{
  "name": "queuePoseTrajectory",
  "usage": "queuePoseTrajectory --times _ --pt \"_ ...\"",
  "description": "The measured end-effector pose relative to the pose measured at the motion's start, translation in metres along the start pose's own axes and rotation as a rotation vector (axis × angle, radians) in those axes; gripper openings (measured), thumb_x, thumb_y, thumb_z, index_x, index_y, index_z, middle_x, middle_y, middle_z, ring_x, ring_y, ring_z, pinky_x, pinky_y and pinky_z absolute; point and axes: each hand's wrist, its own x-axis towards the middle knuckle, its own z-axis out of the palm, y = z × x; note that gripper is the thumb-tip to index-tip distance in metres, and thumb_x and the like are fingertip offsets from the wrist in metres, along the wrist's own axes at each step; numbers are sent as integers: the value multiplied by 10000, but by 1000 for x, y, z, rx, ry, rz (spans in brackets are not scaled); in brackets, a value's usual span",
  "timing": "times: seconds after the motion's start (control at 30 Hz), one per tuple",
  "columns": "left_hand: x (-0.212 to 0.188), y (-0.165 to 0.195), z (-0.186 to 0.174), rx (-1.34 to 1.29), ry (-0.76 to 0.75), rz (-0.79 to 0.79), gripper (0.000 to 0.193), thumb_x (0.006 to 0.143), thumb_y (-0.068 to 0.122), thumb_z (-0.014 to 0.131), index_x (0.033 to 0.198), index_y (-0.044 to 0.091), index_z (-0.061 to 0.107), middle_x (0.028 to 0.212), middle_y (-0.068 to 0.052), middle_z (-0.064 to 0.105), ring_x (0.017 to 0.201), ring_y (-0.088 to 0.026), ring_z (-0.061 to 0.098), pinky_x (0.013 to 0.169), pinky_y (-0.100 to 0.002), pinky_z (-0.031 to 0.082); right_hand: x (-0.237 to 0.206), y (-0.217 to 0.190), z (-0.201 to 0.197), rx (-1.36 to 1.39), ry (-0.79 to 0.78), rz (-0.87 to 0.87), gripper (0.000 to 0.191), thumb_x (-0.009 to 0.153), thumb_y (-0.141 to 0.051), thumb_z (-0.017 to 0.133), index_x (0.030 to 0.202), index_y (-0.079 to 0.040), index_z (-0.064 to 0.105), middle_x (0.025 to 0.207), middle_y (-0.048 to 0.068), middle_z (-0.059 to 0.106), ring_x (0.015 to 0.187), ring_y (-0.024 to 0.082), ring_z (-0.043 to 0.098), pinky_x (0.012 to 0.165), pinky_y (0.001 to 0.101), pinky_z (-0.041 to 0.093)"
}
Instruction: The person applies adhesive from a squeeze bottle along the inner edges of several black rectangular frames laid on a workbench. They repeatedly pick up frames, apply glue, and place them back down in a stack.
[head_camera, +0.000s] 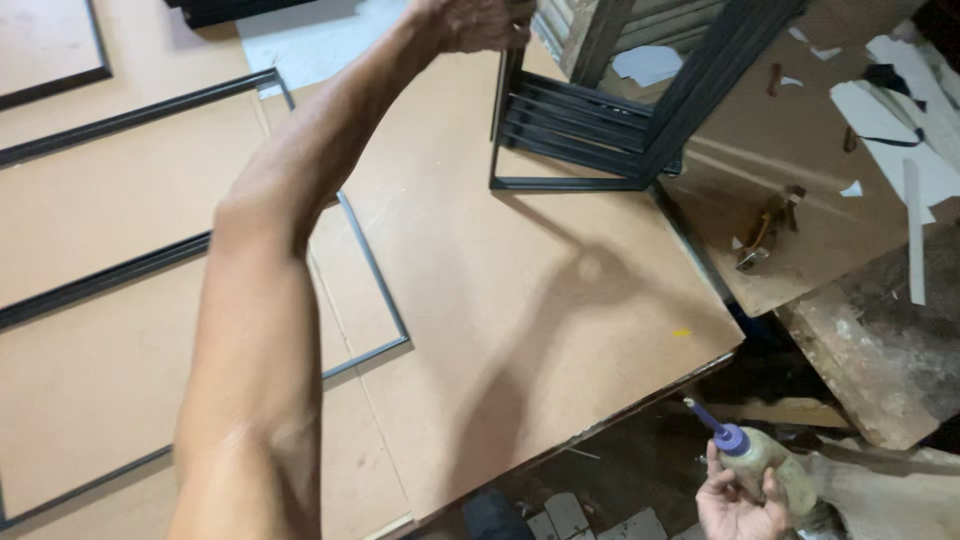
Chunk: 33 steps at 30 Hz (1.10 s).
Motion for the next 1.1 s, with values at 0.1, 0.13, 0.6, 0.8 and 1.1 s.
queuePoseTrajectory --times 0.1,0.13,0.6,0.8,1.1 --pt "-38 46 -46 -66 -358 113 270 1060 327 620 894 119 575 878 -16 595 879 -170 593 907 -353 477 -1 15 31 22 125 27 778 679 -185 881 1422 -95 670 1413 126 697 1308 452 657 768 269 683" --pt "-60 68 -66 400 -331 289 242 1002 321 645 837 151 600 898 39 629 943 -143 618 952 -337 480 -5 19 41 -23 40 30 720 712 -182 879 1404 -117 691 1412 104 694 1305 418 667 797 275 679" --pt "-419 435 -259 363 -265 -257 204 1012 281 610 912 121 685 583 43 544 549 -105 505 571 -286 428 -106 117 160 -260 -539 176 113 931 -60 674 835 -113 646 1094 77 713 1034 309 698 896 435 685" --pt "-477 605 -293 -52 -79 -861 120 962 220 629 1010 125 684 688 -4 566 647 -144 565 623 -329 451 -188 168 216 -416 -752 343 56 900 -17 655 928 -64 668 1071 109 731 1053 306 752 853 364 688" --pt "-525 675 -261 -272 31 -1203 178 845 128 620 1000 101 704 701 -21 543 652 -189 563 603 -370 415 -307 302 279 -668 -881 374 327 885 138 642 1203 77 593 1032 197 694 883 291 749 666 324 678"
